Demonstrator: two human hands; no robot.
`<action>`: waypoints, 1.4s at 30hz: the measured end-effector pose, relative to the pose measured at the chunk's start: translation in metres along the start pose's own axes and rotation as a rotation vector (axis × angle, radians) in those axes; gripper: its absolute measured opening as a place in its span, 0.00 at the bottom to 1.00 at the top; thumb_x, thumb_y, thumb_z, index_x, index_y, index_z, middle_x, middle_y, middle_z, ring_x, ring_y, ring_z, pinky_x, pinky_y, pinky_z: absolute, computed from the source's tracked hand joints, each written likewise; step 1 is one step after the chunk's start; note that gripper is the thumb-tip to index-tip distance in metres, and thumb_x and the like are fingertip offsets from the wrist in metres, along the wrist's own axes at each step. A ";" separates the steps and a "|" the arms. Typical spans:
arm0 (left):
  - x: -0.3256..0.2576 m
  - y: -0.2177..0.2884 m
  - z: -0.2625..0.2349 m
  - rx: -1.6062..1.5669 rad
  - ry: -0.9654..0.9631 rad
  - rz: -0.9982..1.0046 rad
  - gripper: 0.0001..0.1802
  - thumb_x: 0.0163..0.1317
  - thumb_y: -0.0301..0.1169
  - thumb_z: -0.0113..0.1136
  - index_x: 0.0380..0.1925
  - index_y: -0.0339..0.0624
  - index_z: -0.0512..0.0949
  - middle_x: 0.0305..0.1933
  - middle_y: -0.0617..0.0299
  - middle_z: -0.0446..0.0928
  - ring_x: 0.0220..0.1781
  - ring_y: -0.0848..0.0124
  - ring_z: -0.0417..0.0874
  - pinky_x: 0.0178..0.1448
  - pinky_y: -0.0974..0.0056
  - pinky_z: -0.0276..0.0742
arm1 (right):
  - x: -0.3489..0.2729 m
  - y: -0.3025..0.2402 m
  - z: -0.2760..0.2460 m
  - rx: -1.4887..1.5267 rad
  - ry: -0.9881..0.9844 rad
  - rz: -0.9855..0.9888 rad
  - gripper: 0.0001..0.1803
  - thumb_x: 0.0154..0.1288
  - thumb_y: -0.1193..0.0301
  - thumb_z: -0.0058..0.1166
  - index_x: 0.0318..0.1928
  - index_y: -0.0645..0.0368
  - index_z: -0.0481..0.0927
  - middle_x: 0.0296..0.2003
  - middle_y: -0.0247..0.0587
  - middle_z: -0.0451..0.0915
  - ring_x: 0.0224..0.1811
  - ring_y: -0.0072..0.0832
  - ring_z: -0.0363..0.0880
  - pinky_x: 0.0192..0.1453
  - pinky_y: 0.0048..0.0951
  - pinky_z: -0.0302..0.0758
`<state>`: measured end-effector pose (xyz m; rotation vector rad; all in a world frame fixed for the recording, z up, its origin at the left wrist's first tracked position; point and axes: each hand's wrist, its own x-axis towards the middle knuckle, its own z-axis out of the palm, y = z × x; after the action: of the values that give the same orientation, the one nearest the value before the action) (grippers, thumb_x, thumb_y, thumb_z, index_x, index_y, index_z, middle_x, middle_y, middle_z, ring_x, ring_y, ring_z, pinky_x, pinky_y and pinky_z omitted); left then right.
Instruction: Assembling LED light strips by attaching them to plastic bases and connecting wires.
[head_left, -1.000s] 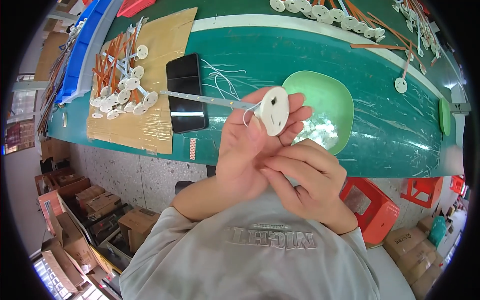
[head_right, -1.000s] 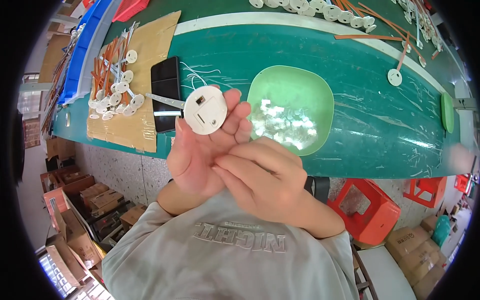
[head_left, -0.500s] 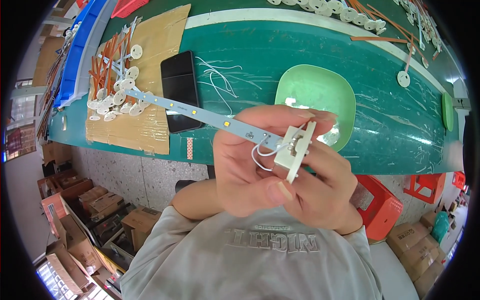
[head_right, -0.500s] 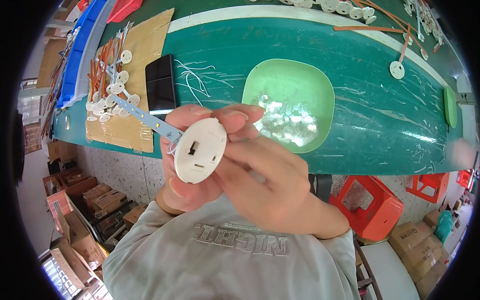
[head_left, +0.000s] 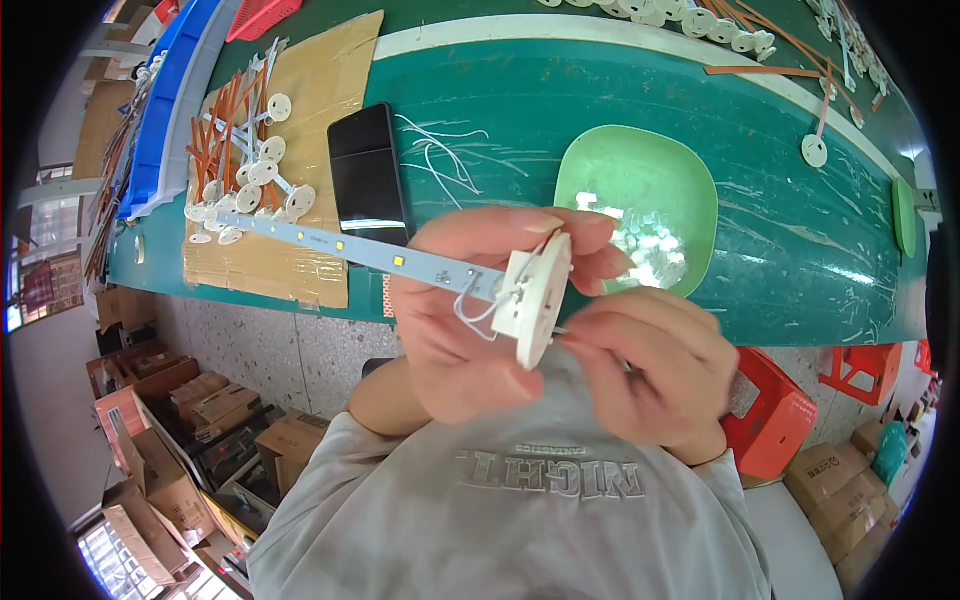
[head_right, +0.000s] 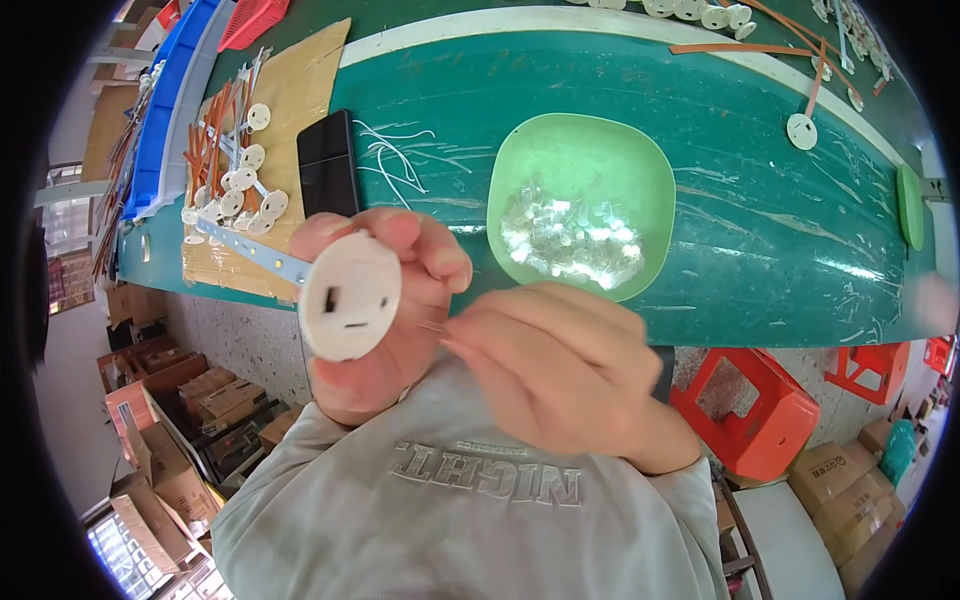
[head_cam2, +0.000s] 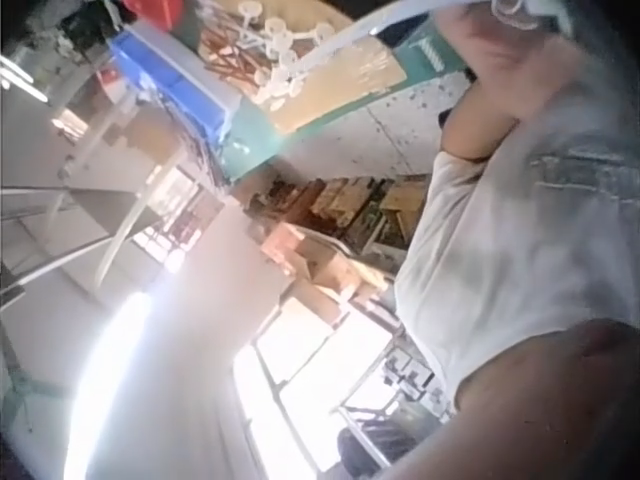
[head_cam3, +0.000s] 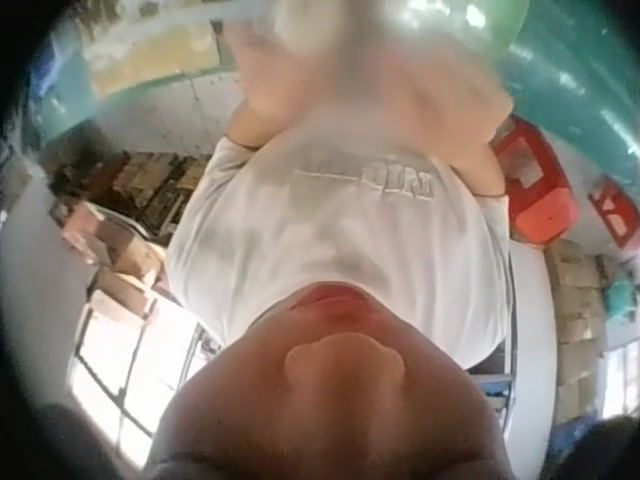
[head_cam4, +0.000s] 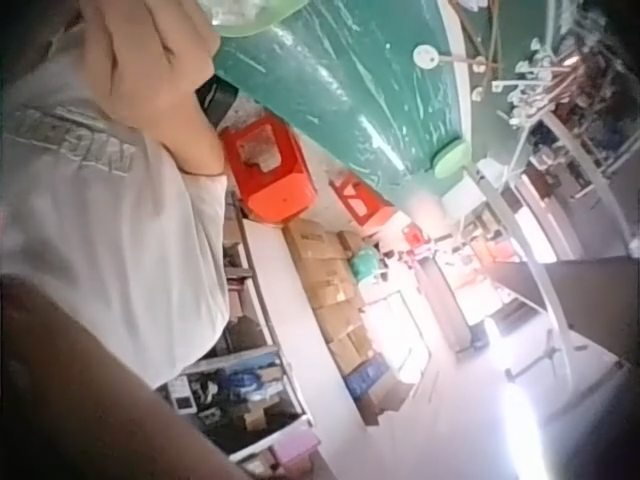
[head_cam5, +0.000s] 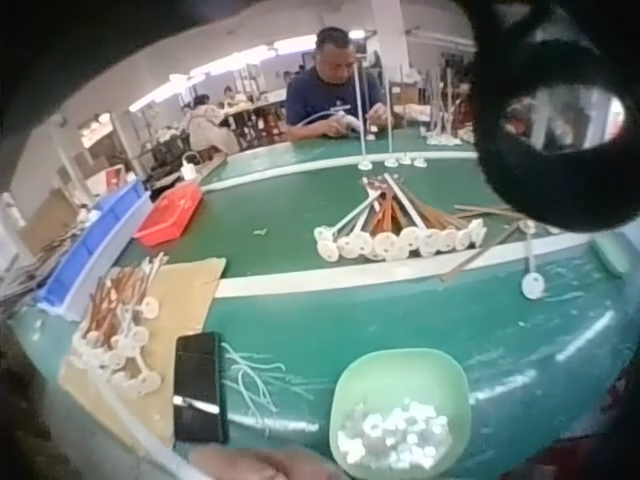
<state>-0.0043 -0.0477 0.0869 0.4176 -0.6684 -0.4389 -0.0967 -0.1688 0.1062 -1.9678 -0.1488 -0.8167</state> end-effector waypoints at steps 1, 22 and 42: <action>-0.001 0.003 -0.006 0.041 -0.021 -0.057 0.39 0.53 0.33 0.72 0.60 0.29 0.63 0.58 0.36 0.72 0.57 0.52 0.78 0.62 0.52 0.74 | 0.000 0.000 -0.004 0.003 0.036 0.005 0.10 0.43 0.85 0.63 0.30 0.64 0.81 0.27 0.43 0.82 0.22 0.33 0.80 0.25 0.25 0.75; -0.025 0.027 -0.024 0.472 -0.074 -0.112 0.35 0.49 0.24 0.73 0.57 0.27 0.70 0.57 0.37 0.73 0.55 0.51 0.81 0.58 0.51 0.79 | 0.010 -0.002 0.008 0.150 -0.003 -0.026 0.09 0.43 0.85 0.62 0.29 0.69 0.80 0.25 0.47 0.79 0.20 0.33 0.77 0.22 0.24 0.72; -0.030 0.029 -0.017 0.216 0.055 -0.251 0.30 0.53 0.15 0.65 0.58 0.23 0.68 0.59 0.37 0.72 0.62 0.52 0.76 0.66 0.51 0.72 | 0.002 0.004 0.021 0.251 -0.002 0.116 0.11 0.47 0.86 0.62 0.34 0.65 0.83 0.30 0.45 0.82 0.27 0.34 0.82 0.28 0.25 0.77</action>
<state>-0.0069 -0.0047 0.0747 0.7208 -0.6142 -0.5932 -0.0834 -0.1539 0.0979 -1.7243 -0.1309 -0.6854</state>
